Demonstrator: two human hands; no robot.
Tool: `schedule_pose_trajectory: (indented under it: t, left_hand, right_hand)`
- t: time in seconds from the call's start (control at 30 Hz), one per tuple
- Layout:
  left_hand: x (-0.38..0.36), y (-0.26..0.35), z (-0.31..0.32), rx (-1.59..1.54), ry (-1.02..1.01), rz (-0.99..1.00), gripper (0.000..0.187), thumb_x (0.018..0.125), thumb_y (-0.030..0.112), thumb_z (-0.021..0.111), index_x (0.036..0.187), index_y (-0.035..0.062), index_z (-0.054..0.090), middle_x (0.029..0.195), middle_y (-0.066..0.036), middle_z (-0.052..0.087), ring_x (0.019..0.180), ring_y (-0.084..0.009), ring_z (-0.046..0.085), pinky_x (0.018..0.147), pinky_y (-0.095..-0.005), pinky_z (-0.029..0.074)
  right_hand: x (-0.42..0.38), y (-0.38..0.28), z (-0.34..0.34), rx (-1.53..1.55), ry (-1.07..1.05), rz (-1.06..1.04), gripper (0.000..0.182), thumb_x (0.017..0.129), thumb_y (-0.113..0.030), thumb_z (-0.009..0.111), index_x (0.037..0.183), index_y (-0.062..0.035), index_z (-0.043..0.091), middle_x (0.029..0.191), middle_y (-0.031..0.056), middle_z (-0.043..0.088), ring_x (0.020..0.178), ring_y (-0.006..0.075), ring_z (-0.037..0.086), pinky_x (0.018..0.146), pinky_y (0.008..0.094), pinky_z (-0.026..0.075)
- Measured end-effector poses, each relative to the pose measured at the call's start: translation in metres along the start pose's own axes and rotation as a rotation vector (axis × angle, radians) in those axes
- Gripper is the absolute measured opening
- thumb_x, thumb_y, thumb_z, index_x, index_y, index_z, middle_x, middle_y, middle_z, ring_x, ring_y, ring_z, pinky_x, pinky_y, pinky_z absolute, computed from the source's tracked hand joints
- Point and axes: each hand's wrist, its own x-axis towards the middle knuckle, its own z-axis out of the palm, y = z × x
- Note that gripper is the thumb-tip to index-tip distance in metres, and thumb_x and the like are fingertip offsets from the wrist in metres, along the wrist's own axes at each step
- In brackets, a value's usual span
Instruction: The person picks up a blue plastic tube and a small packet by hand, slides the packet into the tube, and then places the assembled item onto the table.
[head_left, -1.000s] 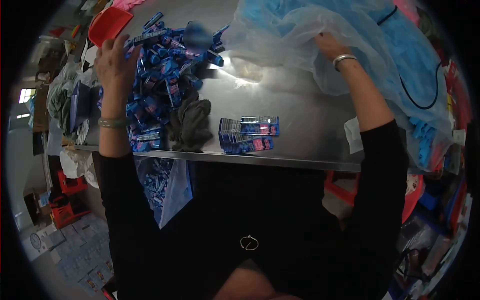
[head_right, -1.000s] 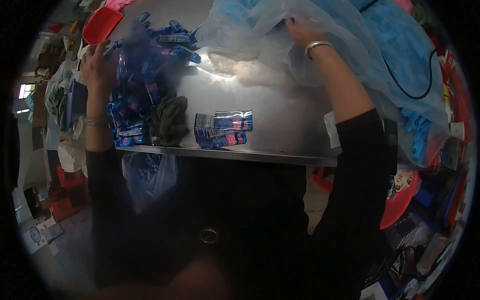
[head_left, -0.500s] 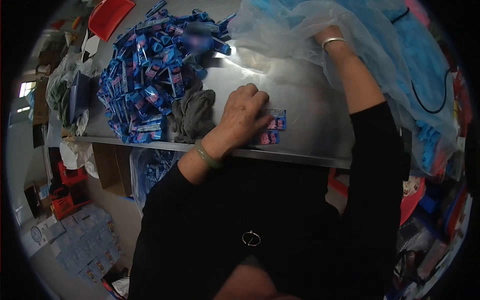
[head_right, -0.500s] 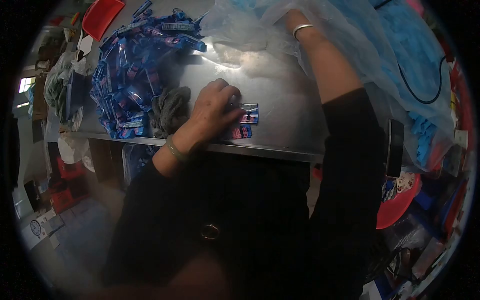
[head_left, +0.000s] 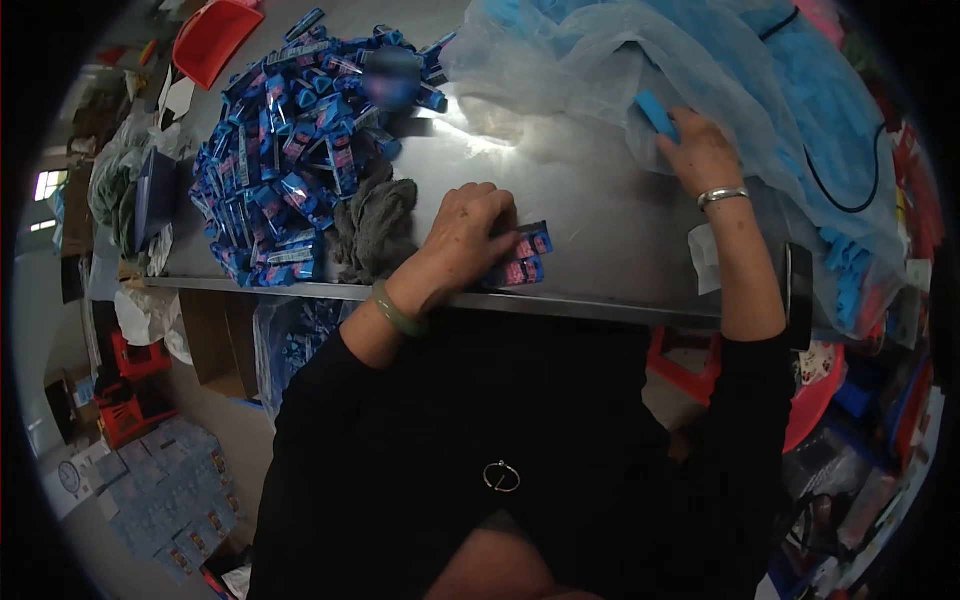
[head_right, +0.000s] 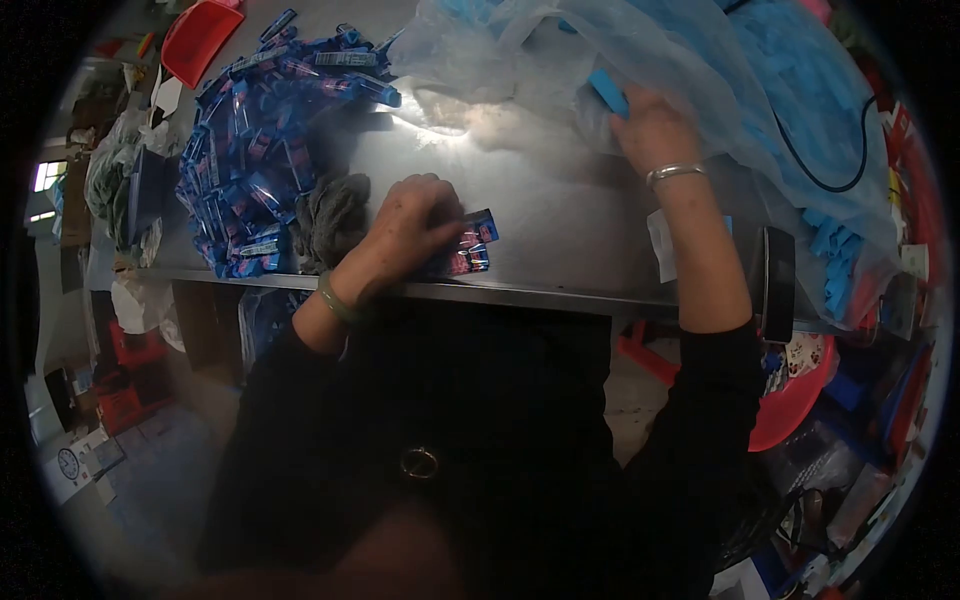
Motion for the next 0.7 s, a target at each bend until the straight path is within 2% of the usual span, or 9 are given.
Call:
schedule_pose_trajectory:
  t: [0.1, 0.2, 0.33, 0.43, 0.5, 0.53, 0.6, 0.63, 0.7]
  left_hand:
    - [-0.003, -0.005, 0.005, -0.099, -0.015, -0.03, 0.012, 0.074, 0.01, 0.072, 0.078, 0.0061, 0.061, 0.077, -0.009, 0.059, 0.082, -0.0298, 0.056, 0.076, -0.0403, 0.042]
    - [-0.004, -0.006, 0.008, -0.04, 0.047, 0.026, 0.009, 0.075, 0.008, 0.07, 0.077, 0.0056, 0.062, 0.076, -0.01, 0.059, 0.081, -0.0306, 0.056, 0.076, -0.0403, 0.042]
    - [-0.007, 0.002, 0.005, 0.14, 0.131, 0.116, 0.005, 0.078, 0.007, 0.068, 0.08, 0.0057, 0.063, 0.082, -0.01, 0.061, 0.083, -0.0301, 0.056, 0.077, -0.0396, 0.042]
    - [-0.004, 0.004, -0.001, 0.185, 0.199, 0.161, 0.005, 0.079, 0.007, 0.067, 0.083, 0.0059, 0.065, 0.085, -0.009, 0.062, 0.084, -0.0291, 0.056, 0.077, -0.0391, 0.042]
    - [-0.003, 0.002, -0.005, 0.185, 0.256, 0.195, 0.006, 0.079, 0.006, 0.067, 0.084, 0.0059, 0.065, 0.086, -0.009, 0.062, 0.085, -0.0286, 0.056, 0.077, -0.0388, 0.042]
    - [-0.002, 0.003, -0.008, 0.153, 0.291, 0.201, 0.006, 0.08, 0.006, 0.067, 0.086, 0.0056, 0.066, 0.086, -0.008, 0.062, 0.085, -0.0282, 0.056, 0.078, -0.0385, 0.042]
    - [0.0, 0.006, -0.013, 0.119, 0.327, 0.207, 0.007, 0.08, 0.006, 0.067, 0.087, 0.0053, 0.067, 0.087, -0.008, 0.062, 0.086, -0.0278, 0.056, 0.079, -0.0381, 0.042]
    - [0.001, 0.008, -0.014, 0.058, 0.323, 0.192, 0.008, 0.08, 0.005, 0.067, 0.088, 0.0051, 0.067, 0.087, -0.008, 0.062, 0.086, -0.0275, 0.057, 0.079, -0.0378, 0.042]
    - [0.001, 0.01, -0.015, -0.003, 0.319, 0.177, 0.008, 0.081, 0.005, 0.067, 0.089, 0.0049, 0.068, 0.088, -0.008, 0.062, 0.087, -0.0272, 0.057, 0.08, -0.0375, 0.042]
  right_hand:
    - [0.014, -0.009, 0.018, 0.064, 0.159, -0.033, 0.043, 0.088, -0.036, 0.06, 0.122, -0.0091, 0.056, 0.115, 0.021, 0.063, 0.104, 0.0398, 0.059, 0.089, 0.0462, 0.048]
    - [0.035, -0.018, 0.028, 0.022, 0.205, 0.016, 0.045, 0.087, -0.036, 0.061, 0.123, -0.0097, 0.055, 0.116, 0.0212, 0.062, 0.104, 0.0412, 0.059, 0.089, 0.0471, 0.048]
    - [0.046, -0.008, 0.042, 0.063, 0.268, -0.038, 0.045, 0.087, -0.034, 0.06, 0.126, -0.011, 0.053, 0.116, 0.021, 0.062, 0.103, 0.0418, 0.059, 0.089, 0.0469, 0.047]
    - [0.027, -0.014, 0.016, 0.129, 0.303, -0.085, 0.044, 0.087, -0.034, 0.058, 0.126, -0.0124, 0.054, 0.105, 0.0179, 0.064, 0.095, 0.0382, 0.061, 0.086, 0.0441, 0.048]
    - [-0.001, -0.027, -0.013, 0.482, 0.077, -0.014, 0.04, 0.087, -0.025, 0.06, 0.123, -0.0097, 0.056, 0.096, 0.0093, 0.063, 0.086, 0.024, 0.063, 0.078, 0.0361, 0.05]
    - [-0.008, -0.026, -0.014, 0.481, 0.075, -0.011, 0.04, 0.087, -0.025, 0.06, 0.123, -0.0097, 0.056, 0.096, 0.0093, 0.063, 0.086, 0.024, 0.063, 0.078, 0.0361, 0.05]
    - [-0.018, -0.023, -0.017, 0.786, 0.025, -0.181, 0.035, 0.088, -0.013, 0.062, 0.121, -0.006, 0.057, 0.092, 0.0017, 0.061, 0.082, 0.0109, 0.059, 0.075, 0.0271, 0.05]
    - [-0.026, -0.026, -0.018, 0.785, 0.025, -0.18, 0.035, 0.088, -0.013, 0.062, 0.121, -0.006, 0.057, 0.092, 0.0017, 0.061, 0.082, 0.0109, 0.059, 0.075, 0.0271, 0.05]
    - [-0.042, -0.037, -0.02, 1.032, 0.095, -0.269, 0.033, 0.089, -0.006, 0.063, 0.121, -0.003, 0.056, 0.097, -0.0003, 0.061, 0.082, 0.0064, 0.058, 0.075, 0.0222, 0.05]
